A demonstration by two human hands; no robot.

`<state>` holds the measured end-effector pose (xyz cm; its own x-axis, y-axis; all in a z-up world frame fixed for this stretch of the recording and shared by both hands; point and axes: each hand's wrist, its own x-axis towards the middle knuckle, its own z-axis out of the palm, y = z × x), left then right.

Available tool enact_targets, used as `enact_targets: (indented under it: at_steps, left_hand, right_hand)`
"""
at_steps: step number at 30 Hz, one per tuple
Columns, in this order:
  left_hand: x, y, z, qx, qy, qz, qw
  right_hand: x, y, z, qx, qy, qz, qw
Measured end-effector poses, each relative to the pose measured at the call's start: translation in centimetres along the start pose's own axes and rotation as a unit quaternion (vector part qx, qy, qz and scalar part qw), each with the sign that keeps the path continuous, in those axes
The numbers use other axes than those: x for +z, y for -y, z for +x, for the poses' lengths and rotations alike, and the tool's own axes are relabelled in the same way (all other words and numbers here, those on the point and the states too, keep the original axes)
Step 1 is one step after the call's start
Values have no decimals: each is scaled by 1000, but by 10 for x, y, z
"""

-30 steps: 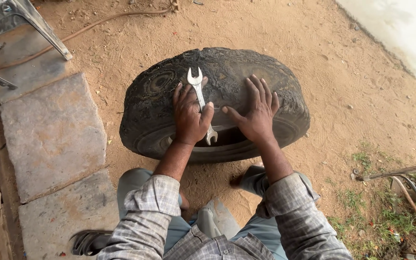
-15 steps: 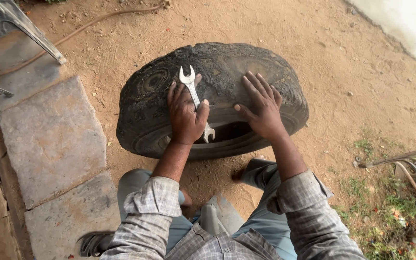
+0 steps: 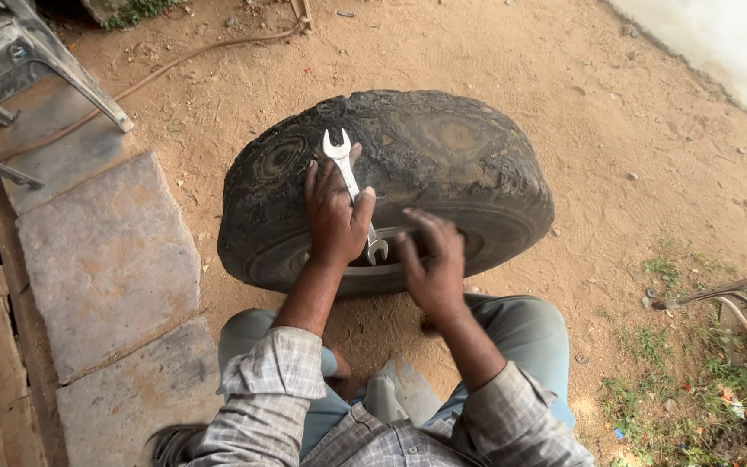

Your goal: The person sits on the ground holding a worn tire steady with one hand while using a wrench to pry along the inside bead of the tire. They rotate and reposition the tire repeatedly to work the wrench around the bead.

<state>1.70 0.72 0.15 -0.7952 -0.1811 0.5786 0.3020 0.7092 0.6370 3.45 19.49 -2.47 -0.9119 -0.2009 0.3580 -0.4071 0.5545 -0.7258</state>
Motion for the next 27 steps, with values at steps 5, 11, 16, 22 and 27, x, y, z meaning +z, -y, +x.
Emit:
enact_targets:
  at_steps: [5,11,16,22,27]
  left_hand:
    - [-13,-4,7,3,40,22,999]
    - [-4,29,3,19,66,60,996]
    - [-10,20,5,43,72,30,996]
    - [-9,17,7,-7,65,-9,998]
    - [-6,25,7,3,55,12,998]
  right_hand:
    - [7,62,0,118,161,141,970]
    - [37,52,13,118,259,-51,957]
    - [21,39,-9,145,230,-1,962]
    - [-8,3,-44,81,51,231,968]
    - [-27,-12,-49,40,1,195,980]
